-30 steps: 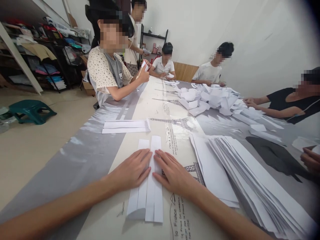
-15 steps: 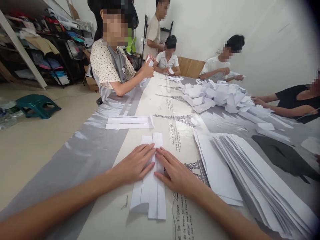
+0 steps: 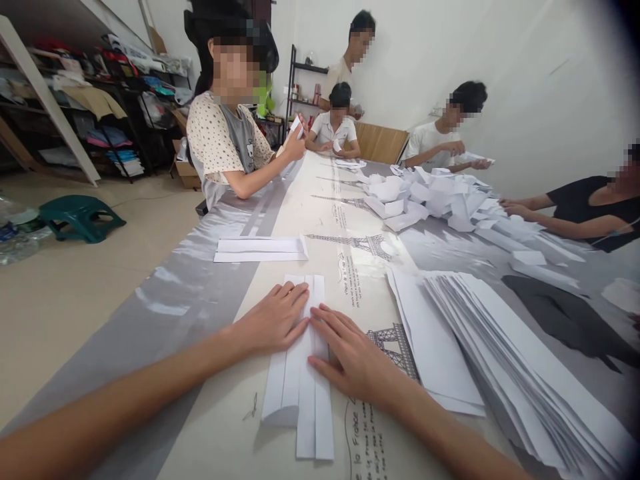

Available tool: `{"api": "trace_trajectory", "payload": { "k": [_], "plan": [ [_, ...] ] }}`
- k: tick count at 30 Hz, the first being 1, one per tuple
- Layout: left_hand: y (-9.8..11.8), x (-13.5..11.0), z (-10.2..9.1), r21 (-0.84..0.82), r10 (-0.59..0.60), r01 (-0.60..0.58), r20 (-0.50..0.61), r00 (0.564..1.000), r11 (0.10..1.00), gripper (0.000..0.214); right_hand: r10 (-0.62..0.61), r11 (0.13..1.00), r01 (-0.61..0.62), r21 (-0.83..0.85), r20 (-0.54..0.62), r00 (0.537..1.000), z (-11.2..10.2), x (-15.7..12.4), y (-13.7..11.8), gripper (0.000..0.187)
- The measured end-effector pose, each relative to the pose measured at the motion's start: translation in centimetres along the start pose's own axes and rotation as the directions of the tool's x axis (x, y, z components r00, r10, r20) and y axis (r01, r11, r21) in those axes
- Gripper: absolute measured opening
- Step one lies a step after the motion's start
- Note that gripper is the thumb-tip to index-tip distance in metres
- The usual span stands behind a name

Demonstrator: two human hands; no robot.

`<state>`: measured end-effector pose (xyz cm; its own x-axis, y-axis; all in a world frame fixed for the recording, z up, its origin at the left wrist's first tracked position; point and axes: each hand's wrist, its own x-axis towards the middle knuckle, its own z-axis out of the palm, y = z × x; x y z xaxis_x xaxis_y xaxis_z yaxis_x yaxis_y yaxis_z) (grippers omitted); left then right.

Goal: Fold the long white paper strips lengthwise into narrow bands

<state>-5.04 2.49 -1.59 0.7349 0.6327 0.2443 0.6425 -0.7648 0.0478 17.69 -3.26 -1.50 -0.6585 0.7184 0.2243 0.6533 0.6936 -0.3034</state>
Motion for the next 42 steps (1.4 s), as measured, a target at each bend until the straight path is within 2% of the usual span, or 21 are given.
{"api": "trace_trajectory", "payload": {
  "k": [7,11,14,18,21,23,29,35,39,42],
  "plan": [
    [-0.3,-0.4,0.9,-0.082,-0.027,0.024,-0.033,0.999,0.996,0.043,-0.020,1.000,0.020,0.013,0.001,1.000,0.4,-0.3,0.3,0.060],
    [-0.3,-0.5,1.1,-0.124,-0.009,0.000,-0.072,0.997,0.992,0.044,-0.042,0.999,0.042,0.004,-0.020,0.999,0.2,-0.4,0.3,0.064],
    [-0.2,-0.4,0.9,-0.110,-0.011,0.005,-0.061,0.998,0.994,0.043,-0.089,0.995,0.088,-0.042,-0.033,0.995,-0.5,-0.7,-0.4,0.057],
    [-0.2,-0.1,0.5,-0.059,-0.038,0.037,-0.011,0.999,0.998,0.044,-0.245,0.969,0.245,-0.022,0.013,0.969,-1.4,-2.0,-1.8,0.034],
    [-0.3,0.0,0.4,-0.026,-0.049,0.049,0.012,0.999,0.998,0.045,-0.395,0.918,0.394,0.046,0.000,0.919,-1.6,-3.0,-2.6,0.040],
    [-0.4,0.0,0.5,-0.016,-0.049,0.049,0.012,0.999,0.999,0.044,-0.436,0.900,0.436,0.029,-0.012,0.900,-1.6,-3.5,-3.0,0.047],
    [-0.4,-0.1,0.6,-0.026,-0.045,0.045,-0.014,0.999,0.999,0.041,-0.405,0.912,0.407,-0.042,0.051,0.913,-1.8,-4.2,-4.7,0.015],
    [-0.4,-0.1,0.6,-0.055,-0.049,0.048,-0.018,0.999,0.997,0.041,-0.476,0.875,0.473,-0.100,-0.006,0.880,-1.1,-4.9,-5.8,0.031],
    [-0.4,-0.2,0.5,-0.065,-0.050,0.048,-0.031,0.998,0.997,0.040,-0.328,0.945,0.327,-0.022,-0.082,0.941,-0.1,-4.6,-5.7,0.034],
    [-0.4,-0.3,0.6,-0.063,-0.058,0.056,-0.028,0.998,0.996,0.041,-0.213,0.965,0.223,0.137,-0.087,0.973,0.3,-4.0,-5.2,0.031]
  ]
}}
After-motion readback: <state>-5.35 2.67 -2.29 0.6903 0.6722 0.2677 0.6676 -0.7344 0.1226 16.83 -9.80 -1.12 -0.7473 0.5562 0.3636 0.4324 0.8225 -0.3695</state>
